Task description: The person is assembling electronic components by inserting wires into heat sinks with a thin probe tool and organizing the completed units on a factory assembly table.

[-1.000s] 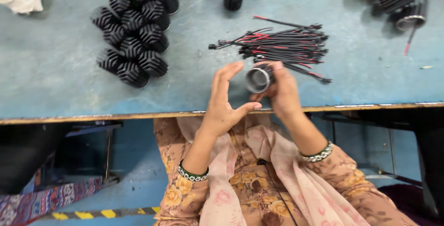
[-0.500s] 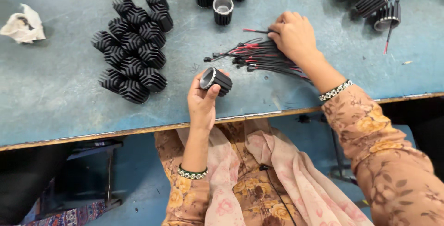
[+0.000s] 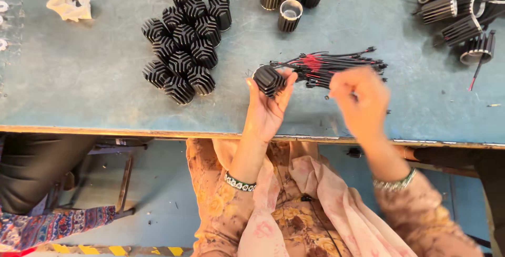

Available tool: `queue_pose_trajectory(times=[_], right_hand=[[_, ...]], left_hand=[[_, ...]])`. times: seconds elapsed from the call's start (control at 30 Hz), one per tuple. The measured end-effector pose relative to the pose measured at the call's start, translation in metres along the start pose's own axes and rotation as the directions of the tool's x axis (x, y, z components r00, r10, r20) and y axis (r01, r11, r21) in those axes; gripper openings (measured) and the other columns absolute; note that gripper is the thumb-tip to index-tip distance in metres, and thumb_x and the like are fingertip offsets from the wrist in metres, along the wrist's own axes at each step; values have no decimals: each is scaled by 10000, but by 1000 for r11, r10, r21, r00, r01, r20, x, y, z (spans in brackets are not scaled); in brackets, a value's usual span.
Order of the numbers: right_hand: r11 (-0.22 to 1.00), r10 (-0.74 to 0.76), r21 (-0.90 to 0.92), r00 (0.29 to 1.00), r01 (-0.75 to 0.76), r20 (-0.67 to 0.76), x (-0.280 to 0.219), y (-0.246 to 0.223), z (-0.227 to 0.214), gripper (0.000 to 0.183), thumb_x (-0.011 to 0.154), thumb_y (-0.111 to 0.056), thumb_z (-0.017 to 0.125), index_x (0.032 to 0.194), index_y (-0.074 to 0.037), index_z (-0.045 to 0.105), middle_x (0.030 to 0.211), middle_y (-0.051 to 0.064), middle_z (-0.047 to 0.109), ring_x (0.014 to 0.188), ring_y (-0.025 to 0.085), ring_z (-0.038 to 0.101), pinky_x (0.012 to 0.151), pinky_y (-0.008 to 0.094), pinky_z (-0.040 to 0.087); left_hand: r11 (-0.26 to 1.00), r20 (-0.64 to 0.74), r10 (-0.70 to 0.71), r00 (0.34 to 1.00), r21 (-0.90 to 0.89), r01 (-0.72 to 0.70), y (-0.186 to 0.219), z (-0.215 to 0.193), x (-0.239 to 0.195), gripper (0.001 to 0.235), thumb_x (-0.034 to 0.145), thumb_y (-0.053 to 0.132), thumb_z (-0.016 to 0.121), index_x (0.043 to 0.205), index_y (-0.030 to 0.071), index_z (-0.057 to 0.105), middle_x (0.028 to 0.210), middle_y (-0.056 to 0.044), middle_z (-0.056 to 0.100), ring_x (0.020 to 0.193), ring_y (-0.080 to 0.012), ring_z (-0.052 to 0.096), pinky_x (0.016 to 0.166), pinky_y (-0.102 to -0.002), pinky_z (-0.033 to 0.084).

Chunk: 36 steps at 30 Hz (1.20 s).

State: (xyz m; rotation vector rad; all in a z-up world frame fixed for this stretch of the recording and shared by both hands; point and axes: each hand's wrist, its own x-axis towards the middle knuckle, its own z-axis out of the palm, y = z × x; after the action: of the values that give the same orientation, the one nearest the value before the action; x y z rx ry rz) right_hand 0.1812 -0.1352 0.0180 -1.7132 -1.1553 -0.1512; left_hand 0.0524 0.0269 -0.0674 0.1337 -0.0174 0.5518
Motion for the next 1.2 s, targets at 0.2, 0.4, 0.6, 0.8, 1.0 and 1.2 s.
queue_pose_trajectory(times=[0.2,0.4,0.6,0.8,1.0,1.2], right_hand=[[919,203,323,973,-228,111,-45,-26,17,145,994,77,653,1134,46,673,1098,102,615,890,145,715,788,261,612],[961,148,215,980,-174,129,-50,-31,15,170,942,85,705,1103,30,714,1056,93,632,784,106,674,656,220,551],[906,244,324,961,-273,127,-68,-28,20,225,962,82,641,1164,20,718,1097,68,603,810,72,557,669,202,460],[822,386,398,912,-408,138,-71,-22,20,214,971,66,645,1175,28,698,1110,68,607,811,89,624,661,210,503],[804,398,433,910,-408,118,-67,-14,17,137,992,50,657,1124,43,693,1084,81,638,777,117,686,699,227,566],[880,346,337,938,-335,30,-65,-17,8,119,989,77,682,1105,52,696,1097,86,637,755,102,656,654,210,533]], left_hand=[[998,-94,-58,994,-4,58,-2,-17,1,785,981,619,470,1441,-16,476,1439,-192,583,1358,-329,577,1127,-401,524],[993,-3,-63,998,-95,62,-5,-40,3,758,1064,695,517,1292,-28,514,1207,-194,655,1114,-319,682,1003,-427,592],[999,-37,-40,999,24,40,3,-15,-3,452,1126,415,529,1438,89,510,1352,-216,620,1128,-296,677,927,-379,573],[997,108,-75,991,36,71,8,7,-8,507,1093,321,487,1510,38,431,1580,-205,470,1431,-339,517,1135,-422,499],[986,18,-76,997,152,72,7,13,-8,578,1130,410,418,1543,8,377,1570,-231,456,1486,-364,435,1207,-440,427],[987,28,-108,994,120,104,8,16,-10,570,1133,412,414,1541,16,373,1553,-251,466,1464,-375,456,1214,-451,420]])
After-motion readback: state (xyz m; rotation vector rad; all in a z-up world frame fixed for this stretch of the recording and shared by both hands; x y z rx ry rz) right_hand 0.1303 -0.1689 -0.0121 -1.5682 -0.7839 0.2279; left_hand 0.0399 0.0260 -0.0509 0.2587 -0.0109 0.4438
